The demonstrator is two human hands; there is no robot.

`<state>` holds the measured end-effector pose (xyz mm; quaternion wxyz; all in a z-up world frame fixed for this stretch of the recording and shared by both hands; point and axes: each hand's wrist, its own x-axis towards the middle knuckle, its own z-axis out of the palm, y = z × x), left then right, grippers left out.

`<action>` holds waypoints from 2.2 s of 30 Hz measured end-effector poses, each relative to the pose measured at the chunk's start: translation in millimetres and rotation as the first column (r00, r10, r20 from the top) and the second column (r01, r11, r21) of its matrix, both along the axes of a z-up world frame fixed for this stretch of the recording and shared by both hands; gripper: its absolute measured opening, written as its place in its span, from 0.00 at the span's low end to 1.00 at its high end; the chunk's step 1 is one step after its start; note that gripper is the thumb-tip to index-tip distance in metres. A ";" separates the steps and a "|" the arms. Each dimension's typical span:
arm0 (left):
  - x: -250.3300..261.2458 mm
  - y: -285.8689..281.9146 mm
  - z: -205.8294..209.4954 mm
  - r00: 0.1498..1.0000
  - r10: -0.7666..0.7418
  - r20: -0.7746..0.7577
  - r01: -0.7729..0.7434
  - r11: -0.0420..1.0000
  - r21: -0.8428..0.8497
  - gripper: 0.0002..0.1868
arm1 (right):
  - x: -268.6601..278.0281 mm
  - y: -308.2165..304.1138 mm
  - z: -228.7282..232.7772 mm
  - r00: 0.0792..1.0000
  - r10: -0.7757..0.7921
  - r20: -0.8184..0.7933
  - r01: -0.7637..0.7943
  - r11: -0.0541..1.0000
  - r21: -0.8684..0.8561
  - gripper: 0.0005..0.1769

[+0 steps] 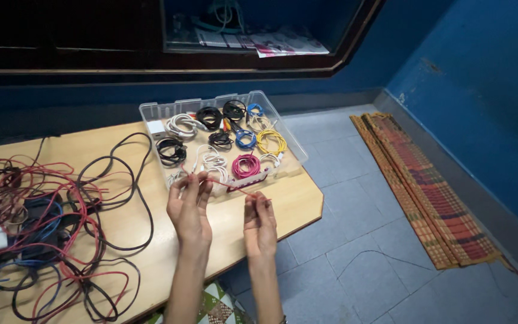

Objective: The person untangles and coils multiple cables on a table, then places them into a clear plastic organizer box. They handle white and red cables, separating them from a tangled pile and arranging them neatly in the box.

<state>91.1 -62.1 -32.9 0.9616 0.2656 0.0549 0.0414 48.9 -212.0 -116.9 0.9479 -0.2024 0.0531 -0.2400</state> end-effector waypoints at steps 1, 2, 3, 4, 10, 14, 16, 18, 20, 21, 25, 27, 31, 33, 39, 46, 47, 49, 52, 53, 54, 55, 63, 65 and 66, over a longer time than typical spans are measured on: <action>0.1 2.9 2.1 0.999 -0.024 0.045 0.023 0.999 0.030 0.09 | 1.4 -5.3 -2.7 1.000 0.004 0.003 -0.004 1.000 0.010 0.10; -1.4 7.4 2.7 0.992 -0.087 0.093 0.084 0.996 0.034 0.09 | 2.8 -12.4 -4.5 1.000 0.008 0.005 -0.008 1.000 0.021 0.10; -2.8 12.5 2.9 0.979 -0.149 0.140 0.145 0.989 0.040 0.09 | 2.5 -16.1 -6.8 1.000 0.013 0.006 -0.013 0.999 0.032 0.09; -1.4 15.2 4.4 0.958 -0.210 0.193 0.205 0.978 0.047 0.09 | 4.8 -18.9 -6.9 1.000 0.029 0.005 -0.029 0.996 0.087 0.08; -2.5 17.1 1.1 0.940 -0.244 0.238 0.246 0.969 0.023 0.08 | 2.1 -12.9 12.8 0.998 0.059 -0.022 -0.052 0.972 0.230 0.03; 3.4 20.6 8.5 0.958 0.041 0.285 -0.163 0.892 0.422 0.06 | -18.6 9.7 49.6 0.990 -0.141 0.026 0.144 0.974 -0.174 0.05; 2.2 23.3 17.9 0.881 0.120 0.457 -0.413 0.664 0.623 0.06 | -27.6 27.8 68.6 0.953 -0.294 0.070 0.291 0.834 -0.469 0.04; -4.4 27.5 29.1 0.788 0.108 0.606 -0.615 0.185 0.767 0.11 | -30.8 49.0 83.2 0.880 -0.441 0.175 0.412 0.528 -0.743 0.04; -7.1 29.8 41.4 0.696 0.068 0.715 -0.712 -0.069 0.699 0.15 | -34.5 61.4 93.7 0.837 -0.502 0.216 0.439 0.382 -0.814 0.03; -6.6 30.0 46.9 0.648 0.070 0.758 -0.757 -0.056 0.651 0.14 | -36.5 63.9 97.3 0.814 -0.529 0.240 0.446 0.304 -0.842 0.03; -7.1 25.1 54.3 0.839 0.144 0.525 -0.544 0.255 0.799 0.10 | -27.6 51.6 108.3 0.762 -0.589 0.270 0.363 0.044 -0.931 0.02; -1.3 24.1 48.7 0.887 0.166 0.431 -0.462 0.318 0.828 0.05 | -13.8 44.1 109.4 0.833 -0.530 0.155 0.333 0.258 -0.907 0.02; 20.6 19.1 27.6 0.865 0.134 0.484 -0.496 0.380 0.780 0.08 | 24.5 38.2 103.1 0.863 -0.486 0.135 0.264 0.209 -0.942 0.03; 32.8 14.5 16.2 0.875 0.115 0.471 -0.476 0.380 0.793 0.10 | 45.8 35.1 98.4 0.890 -0.452 0.057 0.165 0.202 -0.965 0.05; 84.8 10.9 -9.5 0.845 -0.026 0.533 -0.510 0.254 0.821 0.17 | 111.4 13.3 84.9 0.896 -0.406 0.179 0.195 -0.001 -0.981 0.06; 127.4 12.4 -25.0 0.971 -0.068 0.229 -0.235 -0.086 0.968 0.13 | 159.8 -6.1 69.3 0.914 -0.404 0.041 -0.057 -0.227 -0.972 0.09; 130.5 11.8 -25.8 0.975 -0.064 0.213 -0.218 -0.098 0.971 0.12 | 163.8 -5.0 66.6 0.906 -0.424 -0.009 -0.107 -0.208 -0.972 0.08; 135.9 10.6 -27.5 0.982 -0.054 0.179 -0.185 -0.122 0.975 0.11 | 171.8 -4.4 63.2 0.892 -0.446 -0.073 -0.178 -0.198 -0.964 0.08; 138.7 8.1 -32.5 0.979 -0.086 0.183 -0.198 -0.220 0.955 0.09 | 180.2 -4.7 59.4 0.891 -0.443 -0.098 -0.218 -0.230 -0.948 0.08; 139.8 7.6 -34.1 0.969 -0.124 0.215 -0.241 -0.259 0.935 0.08 | 181.9 -5.5 58.7 0.897 -0.432 -0.091 -0.214 -0.245 -0.946 0.08; 141.0 6.8 -35.1 0.955 -0.165 0.246 -0.286 -0.295 0.912 0.08 | 183.2 -6.3 58.2 0.903 -0.422 -0.083 -0.208 -0.259 -0.943 0.08; 142.2 6.0 -35.8 0.939 -0.206 0.274 -0.331 -0.329 0.884 0.07 | 183.8 -7.0 57.6 0.899 -0.425 -0.106 -0.233 -0.257 -0.938 0.09; 141.3 1.2 -28.0 0.892 -0.281 0.354 -0.452 -0.535 0.714 0.08 | 189.7 -7.9 47.4 0.884 -0.460 -0.087 -0.225 -0.253 -0.941 0.08; 136.1 5.1 -19.6 0.894 -0.263 0.362 -0.447 -0.489 0.749 0.09 | 190.0 -9.7 47.9 0.883 -0.470 -0.005 -0.149 -0.271 -0.951 0.11; 131.3 10.3 -15.5 0.901 -0.246 0.358 -0.434 -0.456 0.777 0.11 | 188.8 -9.6 48.9 0.881 -0.473 0.036 -0.111 -0.280 -0.954 0.13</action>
